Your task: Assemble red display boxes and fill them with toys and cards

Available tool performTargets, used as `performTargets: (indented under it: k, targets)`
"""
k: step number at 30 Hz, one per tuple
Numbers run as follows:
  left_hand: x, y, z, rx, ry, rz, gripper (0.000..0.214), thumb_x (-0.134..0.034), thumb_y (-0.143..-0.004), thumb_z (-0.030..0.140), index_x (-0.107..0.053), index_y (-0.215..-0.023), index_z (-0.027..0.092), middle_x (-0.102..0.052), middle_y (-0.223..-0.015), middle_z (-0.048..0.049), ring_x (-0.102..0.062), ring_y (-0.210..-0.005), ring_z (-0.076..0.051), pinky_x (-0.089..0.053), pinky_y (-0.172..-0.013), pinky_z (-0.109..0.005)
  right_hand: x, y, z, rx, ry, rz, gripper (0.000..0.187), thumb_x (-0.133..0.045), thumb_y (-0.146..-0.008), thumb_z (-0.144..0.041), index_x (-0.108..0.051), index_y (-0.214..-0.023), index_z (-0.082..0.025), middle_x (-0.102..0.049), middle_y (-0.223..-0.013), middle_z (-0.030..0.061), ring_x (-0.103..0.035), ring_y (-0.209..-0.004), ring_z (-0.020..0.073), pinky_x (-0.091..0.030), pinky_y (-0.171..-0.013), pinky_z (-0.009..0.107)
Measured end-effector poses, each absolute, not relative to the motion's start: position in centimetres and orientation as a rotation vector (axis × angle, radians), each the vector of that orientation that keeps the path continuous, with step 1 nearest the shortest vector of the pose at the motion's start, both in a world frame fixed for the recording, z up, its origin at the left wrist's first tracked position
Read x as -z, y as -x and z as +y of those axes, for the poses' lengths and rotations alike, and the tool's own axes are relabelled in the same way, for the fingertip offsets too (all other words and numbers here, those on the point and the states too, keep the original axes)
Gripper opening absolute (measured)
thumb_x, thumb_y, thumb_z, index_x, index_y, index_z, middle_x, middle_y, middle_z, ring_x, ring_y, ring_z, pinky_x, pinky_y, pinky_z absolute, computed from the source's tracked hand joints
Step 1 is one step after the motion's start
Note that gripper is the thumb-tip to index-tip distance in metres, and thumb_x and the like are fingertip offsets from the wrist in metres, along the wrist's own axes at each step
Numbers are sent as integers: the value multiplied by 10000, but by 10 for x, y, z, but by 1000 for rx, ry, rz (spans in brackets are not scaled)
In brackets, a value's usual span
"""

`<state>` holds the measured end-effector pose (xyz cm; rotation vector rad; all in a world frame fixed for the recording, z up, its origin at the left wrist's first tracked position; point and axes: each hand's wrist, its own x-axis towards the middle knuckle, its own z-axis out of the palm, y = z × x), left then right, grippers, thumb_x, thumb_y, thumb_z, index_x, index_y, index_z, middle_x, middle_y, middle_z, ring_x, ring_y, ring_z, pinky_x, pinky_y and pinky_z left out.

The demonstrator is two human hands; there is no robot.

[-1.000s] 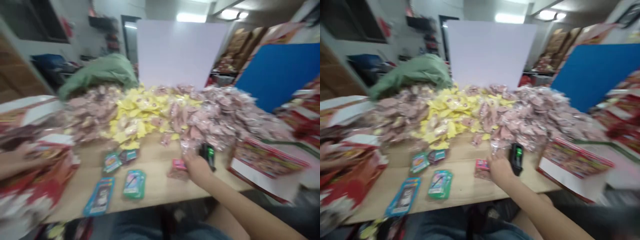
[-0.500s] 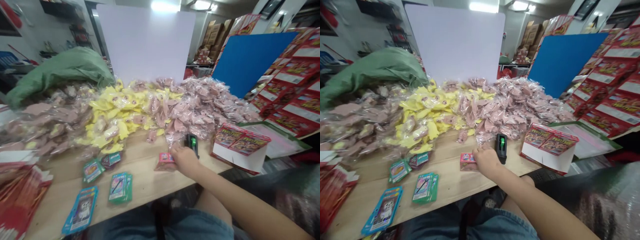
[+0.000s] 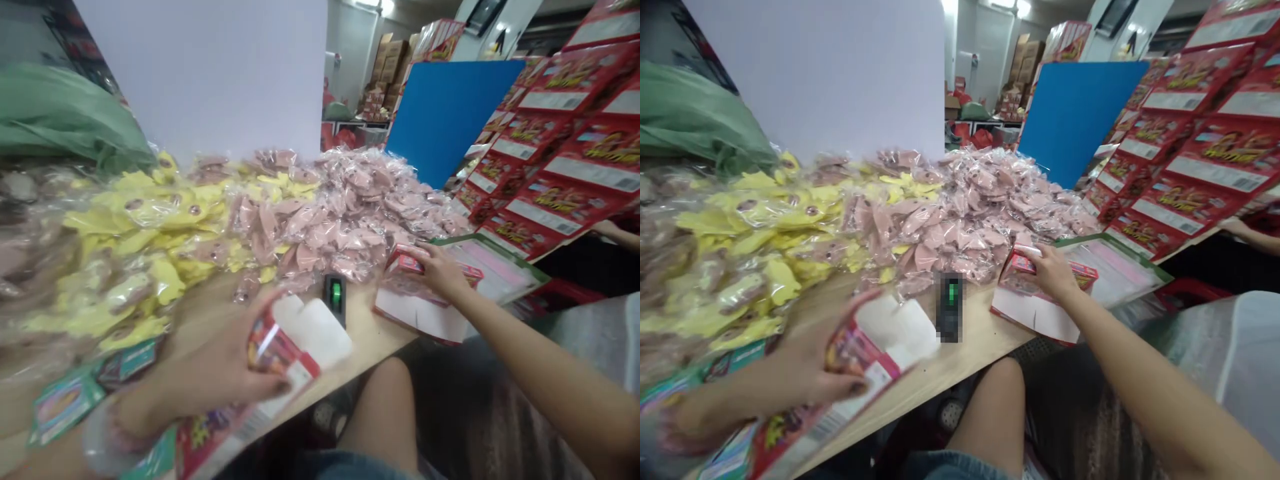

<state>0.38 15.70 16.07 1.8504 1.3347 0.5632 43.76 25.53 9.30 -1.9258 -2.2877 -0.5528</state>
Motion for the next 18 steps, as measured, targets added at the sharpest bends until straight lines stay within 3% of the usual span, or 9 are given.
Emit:
performTargets:
  k: [3,6,12,15,18]
  targets:
    - [-140,-49,149,-297,-1420,942,846,-635,-613,116,-227,-1321,335,-634,-747,61,-610,-600,-117,-483,-527,-194,-76,-442,265,597,1897,-2312,544,-489,-813,-479,-457,-1275,-194,-434,-1286,146,-396,-1133,287,-300,-940,374]
    - [-120,-65,133,-311,-1216,821,756,-650,-587,69,-328,-1230,299,-629,-890,32,-625,-762,-138,-503,-627,-209,-72,-445,269,623,1982,-2269,616,-442,-817,-520,-392,-1317,-163,-466,-1232,169,-411,-1078,308,-302,-915,410]
    - [-86,-68,102,-432,-1337,829,817,-764,-530,188,-321,-1211,267,-566,-1100,-49,-579,-976,-224,-500,-796,-316,-83,-438,285,534,2280,-2185,751,-430,-741,-648,-380,-1302,-150,-518,-1160,187,-404,-1071,346,-301,-869,464]
    - [-71,-60,91,-523,-1470,920,868,-802,-467,222,-333,-1197,258,-529,-1163,-70,-537,-1050,-249,-456,-897,-347,-89,-435,287,480,2309,-2208,807,-496,-685,-659,-364,-1316,-173,-474,-1245,183,-414,-1098,346,-269,-908,491]
    - [-63,-47,83,-621,-1389,937,929,-798,-474,237,-270,-1238,248,-516,-1181,-82,-558,-1009,-236,-482,-856,-325,-94,-432,281,424,2327,-2203,855,-576,-640,-625,-333,-1338,-196,-406,-1332,165,-396,-1149,343,-242,-956,482]
